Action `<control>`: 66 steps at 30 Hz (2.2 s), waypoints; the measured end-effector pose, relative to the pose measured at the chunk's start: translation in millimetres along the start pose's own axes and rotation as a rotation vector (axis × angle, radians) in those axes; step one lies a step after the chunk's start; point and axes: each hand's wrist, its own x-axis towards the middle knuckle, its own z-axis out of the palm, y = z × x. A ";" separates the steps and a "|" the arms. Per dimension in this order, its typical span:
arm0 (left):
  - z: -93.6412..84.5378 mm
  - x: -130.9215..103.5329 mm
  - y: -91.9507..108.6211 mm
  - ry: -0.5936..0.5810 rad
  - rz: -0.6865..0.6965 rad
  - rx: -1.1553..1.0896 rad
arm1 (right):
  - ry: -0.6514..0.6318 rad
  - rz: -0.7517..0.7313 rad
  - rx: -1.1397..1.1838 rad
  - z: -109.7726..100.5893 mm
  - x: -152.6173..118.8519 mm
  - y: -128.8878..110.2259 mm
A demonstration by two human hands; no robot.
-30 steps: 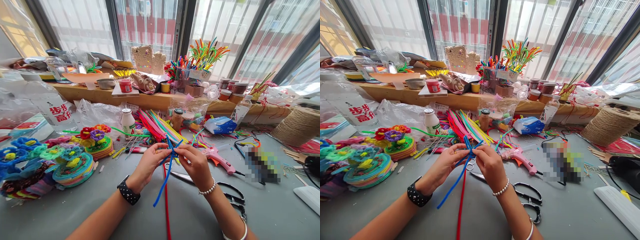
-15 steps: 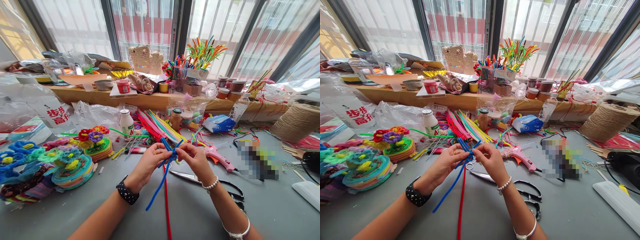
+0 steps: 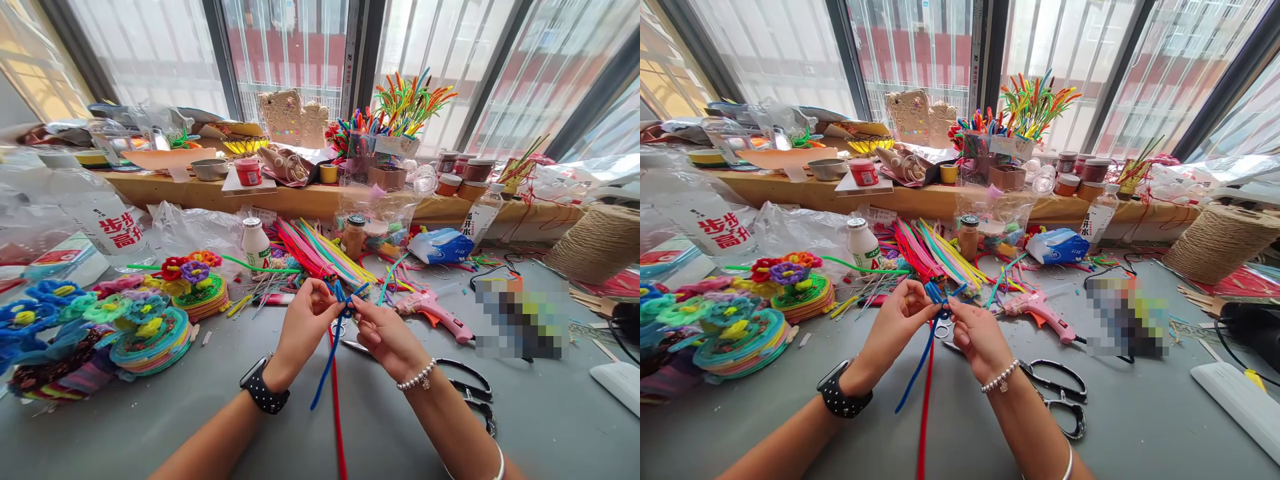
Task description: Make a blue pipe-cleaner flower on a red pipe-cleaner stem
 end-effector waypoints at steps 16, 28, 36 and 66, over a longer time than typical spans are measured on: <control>-5.7 2.8 4.4 -0.117 -0.279 -0.217 | 0.154 -1.439 -1.617 -16.4 -3.9 -9.0; 0.5 -2.7 0.6 0.009 0.204 0.273 | 0.239 -0.908 -1.128 -3.9 -3.5 -5.7; -1.8 -11.0 -7.5 0.072 0.742 0.810 | 0.098 -0.103 -0.193 2.3 -4.6 -3.1; -3.2 1.5 2.5 -0.004 -0.120 -0.068 | 0.206 -1.453 -1.568 -8.5 -6.4 -7.0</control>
